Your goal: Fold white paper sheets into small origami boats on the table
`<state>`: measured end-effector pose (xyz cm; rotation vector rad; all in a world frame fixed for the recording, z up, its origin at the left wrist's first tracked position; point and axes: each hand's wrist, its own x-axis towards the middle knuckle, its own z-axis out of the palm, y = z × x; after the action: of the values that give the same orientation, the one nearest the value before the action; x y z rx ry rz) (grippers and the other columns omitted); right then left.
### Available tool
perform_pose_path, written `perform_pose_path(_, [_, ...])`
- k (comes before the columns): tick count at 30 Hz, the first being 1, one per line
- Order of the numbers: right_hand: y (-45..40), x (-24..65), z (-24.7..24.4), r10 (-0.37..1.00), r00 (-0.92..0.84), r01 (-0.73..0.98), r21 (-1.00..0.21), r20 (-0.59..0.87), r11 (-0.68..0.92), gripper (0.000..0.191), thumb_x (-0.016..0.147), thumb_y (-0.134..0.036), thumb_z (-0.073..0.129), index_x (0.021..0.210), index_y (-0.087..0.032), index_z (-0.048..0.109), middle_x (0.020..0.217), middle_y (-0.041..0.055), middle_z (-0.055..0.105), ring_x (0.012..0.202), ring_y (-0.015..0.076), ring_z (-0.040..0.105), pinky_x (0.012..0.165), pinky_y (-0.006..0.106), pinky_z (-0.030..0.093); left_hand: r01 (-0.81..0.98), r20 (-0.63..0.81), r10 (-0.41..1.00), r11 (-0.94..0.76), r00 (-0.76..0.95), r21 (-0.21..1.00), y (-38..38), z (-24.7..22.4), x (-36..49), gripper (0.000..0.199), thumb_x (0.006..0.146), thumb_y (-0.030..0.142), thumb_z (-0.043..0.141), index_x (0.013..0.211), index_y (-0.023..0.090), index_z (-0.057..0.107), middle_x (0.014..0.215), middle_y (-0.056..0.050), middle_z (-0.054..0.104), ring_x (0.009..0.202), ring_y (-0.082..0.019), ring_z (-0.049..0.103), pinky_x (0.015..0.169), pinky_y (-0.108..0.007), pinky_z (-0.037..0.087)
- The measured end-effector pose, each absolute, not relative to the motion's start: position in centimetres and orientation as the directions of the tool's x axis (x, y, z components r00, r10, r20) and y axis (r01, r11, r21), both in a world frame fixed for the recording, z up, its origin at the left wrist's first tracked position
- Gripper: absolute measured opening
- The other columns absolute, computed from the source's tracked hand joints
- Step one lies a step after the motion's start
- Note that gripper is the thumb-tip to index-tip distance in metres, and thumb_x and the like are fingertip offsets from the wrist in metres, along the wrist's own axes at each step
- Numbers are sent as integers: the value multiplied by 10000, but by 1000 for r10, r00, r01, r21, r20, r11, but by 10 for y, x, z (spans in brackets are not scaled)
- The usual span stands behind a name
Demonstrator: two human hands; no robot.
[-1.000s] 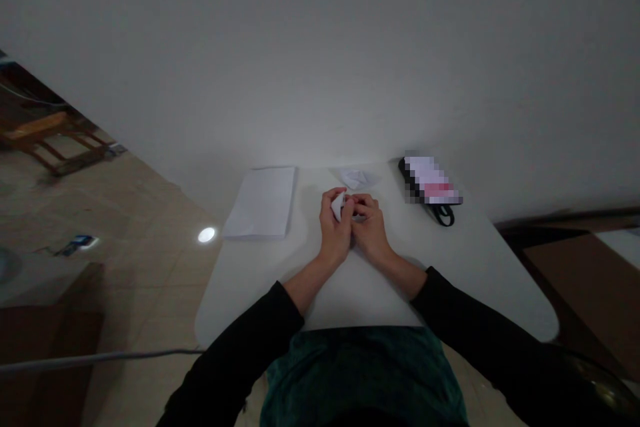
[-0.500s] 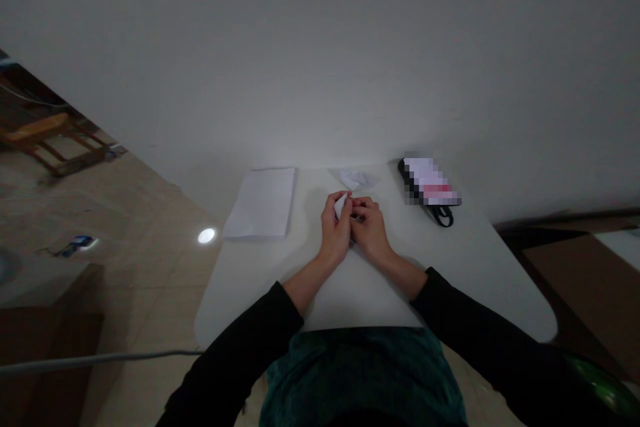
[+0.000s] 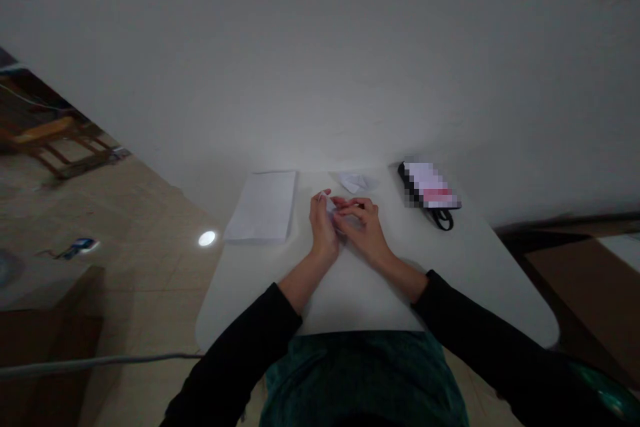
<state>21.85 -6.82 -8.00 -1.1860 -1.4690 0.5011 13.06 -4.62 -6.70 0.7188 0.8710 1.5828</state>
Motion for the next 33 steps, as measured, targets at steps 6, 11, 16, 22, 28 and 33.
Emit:
perform_pose_path(6, [-76, 221, -68, 782, 31, 548, -665, 622, 507, 103, 739, -285, 786, 813, -266, 716, 1163, 56, 525, 1062, 257, 466, 915, 447, 422, -597, 27, 978, -147, -205, 789, -30, -58, 110, 358, 863, 421, 536, 1124, 180, 487, 802, -29, 672, 896, -206, 705, 954, -400, 474])
perform_pose_path(11, [-71, 224, -77, 713, -63, 643, -517, 699, 564, 63, 788, -241, 756, 817, -286, 722, 1182, 51, 509, 1086, 266, 438, 923, 461, 396, -455, 114, 974, -194, -197, 869, -33, -66, 113, 430, 901, 446, 490, 1234, 175, 452, 1001, -103, 694, 1037, -226, 666, 1017, -444, 432])
perform_pose_path(16, [-57, 233, -87, 712, -57, 752, -439, 700, 492, 78, 881, -259, 648, 874, -295, 717, 1216, 69, 484, 1100, 281, 419, 895, 465, 393, 37, 402, 871, -409, -283, 912, -39, -44, 95, 463, 889, 374, 555, 1310, 247, 410, 1411, -116, 475, 1343, -211, 432, 1098, -399, 349])
perform_pose_path(22, [-33, 235, -97, 766, -115, 861, -321, 633, 395, 154, 930, -231, 521, 948, -255, 671, 1311, 118, 428, 1127, 318, 386, 889, 496, 383, 771, 565, 825, -349, -17, 533, -25, -8, 19, 437, 871, 302, 567, 1283, 206, 458, 1235, -109, 601, 1197, -274, 537, 1065, -463, 363])
perform_pose_path(28, [-14, 231, -100, 809, -132, 937, -195, 572, 291, 202, 919, -162, 461, 1039, -219, 614, 1356, 171, 403, 1216, 355, 345, 939, 555, 343, 949, 150, 960, 194, -236, 249, -9, -30, -6, 803, 807, 552, 611, 1372, 46, 345, 1247, -278, 549, 1176, -425, 523, 907, -504, 460])
perform_pose_path(33, [-12, 231, -91, 757, -58, 921, -257, 651, 292, 361, 879, -137, 480, 1231, -212, 513, 1360, 193, 374, 1226, 344, 365, 960, 548, 339, 967, 99, 974, 184, -204, 177, -17, -32, 4, 836, 783, 509, 647, 1406, 76, 296, 1269, -273, 542, 1173, -408, 529, 914, -489, 452])
